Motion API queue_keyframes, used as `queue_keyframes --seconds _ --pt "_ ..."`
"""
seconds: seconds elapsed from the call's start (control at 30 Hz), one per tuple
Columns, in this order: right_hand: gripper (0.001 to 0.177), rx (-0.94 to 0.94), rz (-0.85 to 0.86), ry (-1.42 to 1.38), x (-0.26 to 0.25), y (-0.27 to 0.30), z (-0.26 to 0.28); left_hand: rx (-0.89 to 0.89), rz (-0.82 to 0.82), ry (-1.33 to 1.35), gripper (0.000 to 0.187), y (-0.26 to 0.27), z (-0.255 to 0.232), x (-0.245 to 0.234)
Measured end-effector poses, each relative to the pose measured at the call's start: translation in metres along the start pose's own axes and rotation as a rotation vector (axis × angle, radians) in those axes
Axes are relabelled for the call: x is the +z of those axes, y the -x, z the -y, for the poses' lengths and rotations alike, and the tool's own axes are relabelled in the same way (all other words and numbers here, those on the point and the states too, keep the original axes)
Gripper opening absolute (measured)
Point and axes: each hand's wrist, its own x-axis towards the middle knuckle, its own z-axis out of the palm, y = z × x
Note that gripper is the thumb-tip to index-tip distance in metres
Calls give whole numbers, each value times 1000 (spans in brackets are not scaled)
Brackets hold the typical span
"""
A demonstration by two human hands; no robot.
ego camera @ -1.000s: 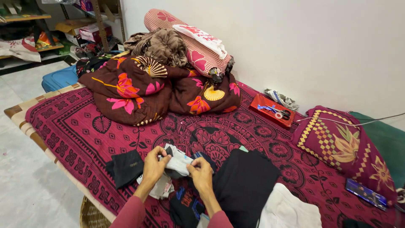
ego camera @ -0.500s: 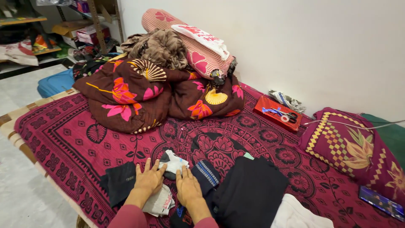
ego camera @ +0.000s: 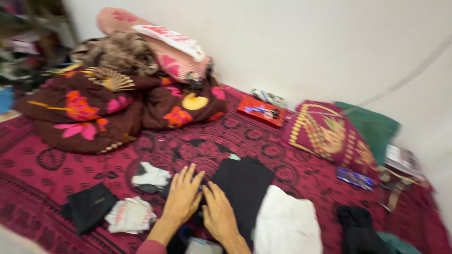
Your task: The person folds several items of clothing on a bed, including a light green garment, black pants, and socks. They smooth and fold each item by hand and place them in a neat pile.
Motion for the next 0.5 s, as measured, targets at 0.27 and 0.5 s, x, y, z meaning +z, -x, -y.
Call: queue_keyframes --seconds 0.27,0.5 --pt "61 352 -202 219 -177 160 -108 326 195 218 67 1 -220 77" --pt "58 555 -374 335 -285 265 -170 559 279 323 72 10 -392 147"
